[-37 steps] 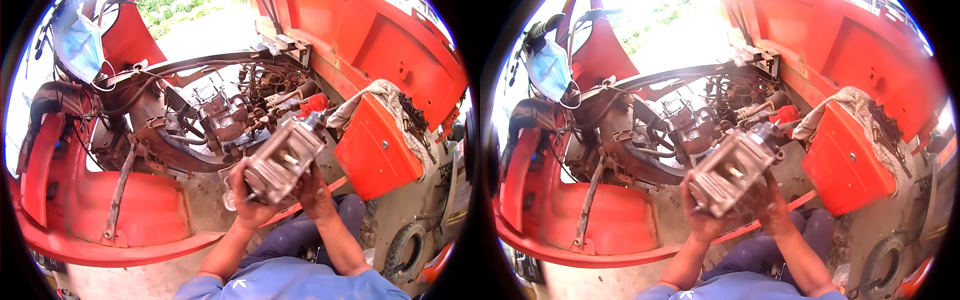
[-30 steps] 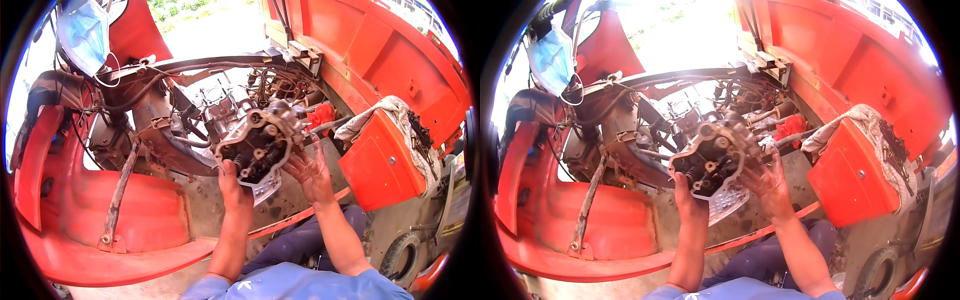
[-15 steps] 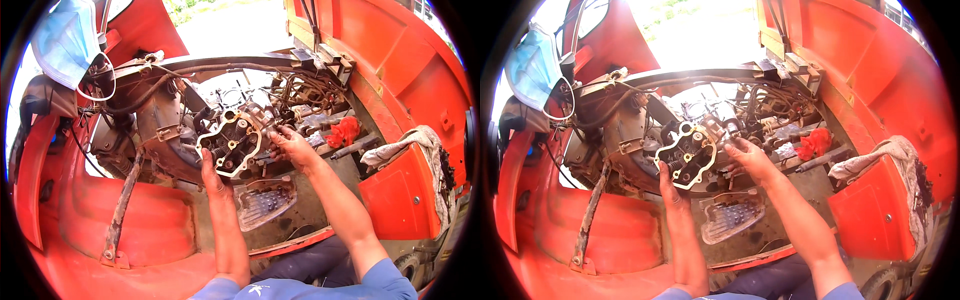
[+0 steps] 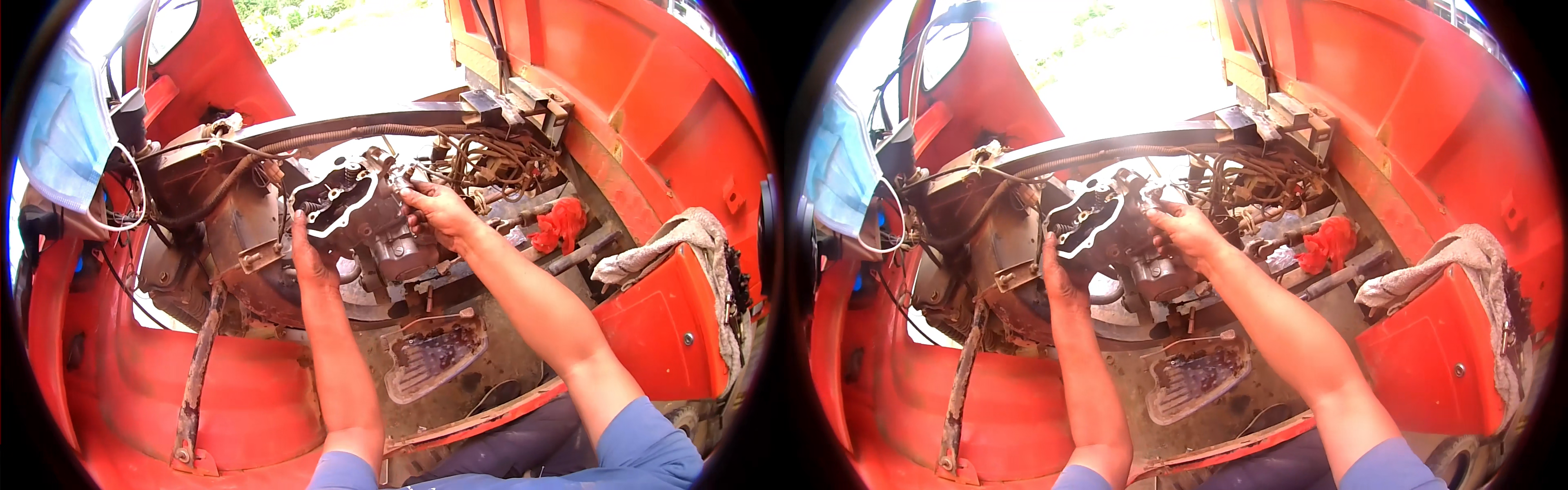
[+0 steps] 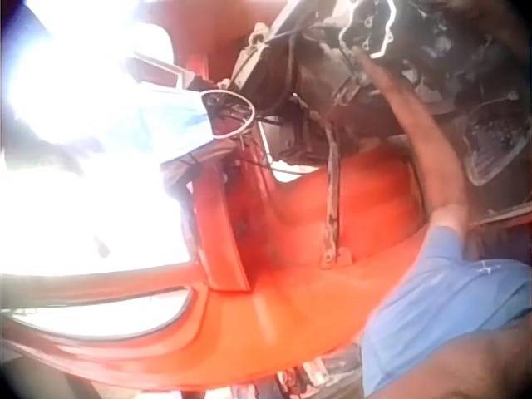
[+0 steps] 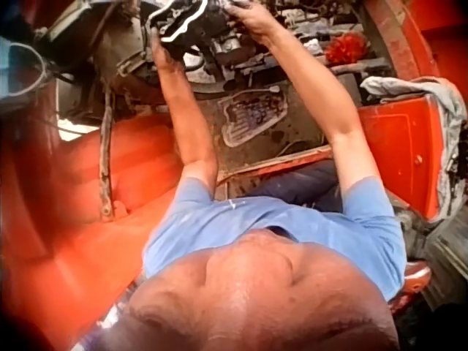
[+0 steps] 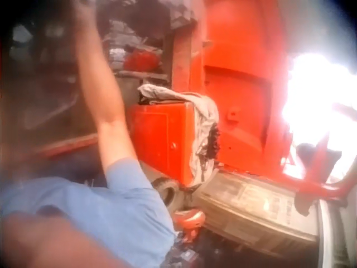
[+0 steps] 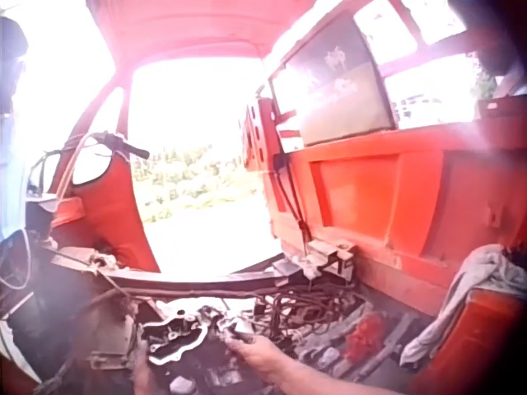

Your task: The person removes bolts and components from an engine block, wipes parts with a cloth, and then installs a cylinder head and gaskets onto the engine.

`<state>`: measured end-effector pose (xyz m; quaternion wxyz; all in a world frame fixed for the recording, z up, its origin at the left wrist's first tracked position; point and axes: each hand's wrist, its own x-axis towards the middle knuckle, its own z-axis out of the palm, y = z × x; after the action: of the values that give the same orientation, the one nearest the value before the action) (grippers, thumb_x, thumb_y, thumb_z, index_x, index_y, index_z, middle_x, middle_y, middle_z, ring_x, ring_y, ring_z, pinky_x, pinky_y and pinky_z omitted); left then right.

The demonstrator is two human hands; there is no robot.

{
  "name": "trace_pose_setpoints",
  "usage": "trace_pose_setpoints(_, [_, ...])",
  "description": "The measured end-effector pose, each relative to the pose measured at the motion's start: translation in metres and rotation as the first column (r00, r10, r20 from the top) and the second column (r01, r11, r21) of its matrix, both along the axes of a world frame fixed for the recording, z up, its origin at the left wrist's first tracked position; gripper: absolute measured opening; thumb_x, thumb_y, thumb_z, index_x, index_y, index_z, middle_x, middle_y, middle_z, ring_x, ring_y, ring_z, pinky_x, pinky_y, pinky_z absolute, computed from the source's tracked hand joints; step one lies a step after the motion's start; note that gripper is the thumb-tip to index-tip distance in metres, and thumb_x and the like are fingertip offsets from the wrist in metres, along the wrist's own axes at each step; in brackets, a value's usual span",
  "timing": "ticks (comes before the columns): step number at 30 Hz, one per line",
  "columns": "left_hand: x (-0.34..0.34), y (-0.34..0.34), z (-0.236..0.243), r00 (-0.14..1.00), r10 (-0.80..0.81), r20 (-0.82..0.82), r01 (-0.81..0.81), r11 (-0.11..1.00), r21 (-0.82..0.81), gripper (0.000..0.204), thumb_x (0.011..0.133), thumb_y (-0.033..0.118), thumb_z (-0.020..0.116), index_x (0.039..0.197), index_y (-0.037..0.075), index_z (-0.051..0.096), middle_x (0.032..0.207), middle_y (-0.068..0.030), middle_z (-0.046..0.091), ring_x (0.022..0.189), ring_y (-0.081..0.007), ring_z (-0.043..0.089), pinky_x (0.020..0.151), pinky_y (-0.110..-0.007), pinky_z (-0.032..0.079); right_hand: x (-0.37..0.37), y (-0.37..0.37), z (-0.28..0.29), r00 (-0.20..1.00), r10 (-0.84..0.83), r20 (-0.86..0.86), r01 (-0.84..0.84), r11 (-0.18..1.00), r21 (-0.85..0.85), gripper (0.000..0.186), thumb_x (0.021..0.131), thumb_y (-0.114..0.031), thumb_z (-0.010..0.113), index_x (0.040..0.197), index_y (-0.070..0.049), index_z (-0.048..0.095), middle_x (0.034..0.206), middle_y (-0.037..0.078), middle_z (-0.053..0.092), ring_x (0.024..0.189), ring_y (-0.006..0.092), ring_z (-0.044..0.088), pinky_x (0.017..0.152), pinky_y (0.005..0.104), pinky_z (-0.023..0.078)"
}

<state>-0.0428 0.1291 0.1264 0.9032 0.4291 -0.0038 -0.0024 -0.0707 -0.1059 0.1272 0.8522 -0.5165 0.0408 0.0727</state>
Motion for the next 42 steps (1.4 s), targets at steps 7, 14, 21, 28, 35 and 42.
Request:
trace_pose_setpoints(7, [0.061,0.006,0.0,0.986,-0.099,0.133,0.091,0.994,0.061,0.053,0.106,0.047,0.045,0.14,0.008,0.054,0.136,-0.0132,0.061,0.123,-0.0312,0.059,0.105,-0.048,0.048,0.027,0.004,-0.006,0.999,-0.036,0.03,0.035,0.999,0.015,0.018,0.102,-0.023,0.066,0.115,-0.01,0.067,0.087,-0.002,0.065,0.068,0.0064,0.061,0.06,0.0233,0.054])
trace_pose_setpoints(14, [0.099,0.006,-0.004,0.978,-0.111,0.175,0.118,0.992,-0.033,0.052,0.106,0.043,0.041,0.139,0.005,0.053,0.138,-0.0146,0.06,0.126,-0.0334,0.057,0.108,-0.051,0.046,0.056,0.005,-0.013,0.994,-0.064,0.084,0.06,0.997,0.058,0.029,0.1,-0.021,0.07,0.123,-0.004,0.065,0.091,0.005,0.066,0.07,0.0114,0.062,0.061,0.0286,0.057])
trace_pose_setpoints(21, [0.061,-0.014,-0.015,0.991,-0.037,0.127,0.015,0.986,0.167,0.05,0.107,0.047,0.042,0.138,0.011,0.056,0.129,-0.0129,0.067,0.109,-0.0283,0.068,0.091,-0.044,0.057,0.056,-0.023,-0.034,0.992,-0.071,0.109,0.058,0.991,0.121,0.018,0.099,-0.019,0.069,0.112,-0.006,0.067,0.086,0.001,0.064,0.068,0.0103,0.061,0.06,0.0259,0.052])
trace_pose_setpoints(28, [0.091,-0.029,-0.019,0.985,-0.119,0.128,0.082,0.961,0.265,0.059,0.104,0.055,0.05,0.139,0.008,0.055,0.13,-0.0082,0.062,0.108,-0.0194,0.065,0.081,-0.036,0.056,0.05,-0.038,-0.034,0.985,-0.152,0.079,0.139,0.98,0.144,0.016,0.101,-0.023,0.068,0.109,-0.01,0.065,0.089,0.0,0.063,0.07,0.0089,0.055,0.063,0.026,0.048])
trace_pose_setpoints(35, [0.145,-0.011,-0.023,0.985,-0.137,0.103,0.115,0.973,0.198,0.054,0.103,0.048,0.035,0.13,0.01,0.062,0.119,-0.0081,0.07,0.101,-0.0254,0.067,0.08,-0.039,0.051,0.076,-0.012,-0.041,0.962,-0.162,0.221,0.123,0.976,0.182,0.024,0.1,-0.016,0.068,0.12,-0.003,0.064,0.093,0.003,0.064,0.07,0.0111,0.06,0.064,0.0263,0.054])
trace_pose_setpoints(42, [0.153,-0.007,-0.037,0.997,-0.079,-0.026,0.083,0.972,0.221,0.062,0.1,0.047,0.029,0.133,0.006,0.062,0.129,-0.0131,0.067,0.118,-0.0338,0.063,0.098,-0.05,0.051,0.111,-0.002,-0.041,0.943,-0.193,0.271,0.158,0.977,0.145,0.024,0.097,-0.016,0.072,0.111,0.003,0.07,0.095,0.012,0.074,0.078,0.0173,0.071,0.07,0.0291,0.061])
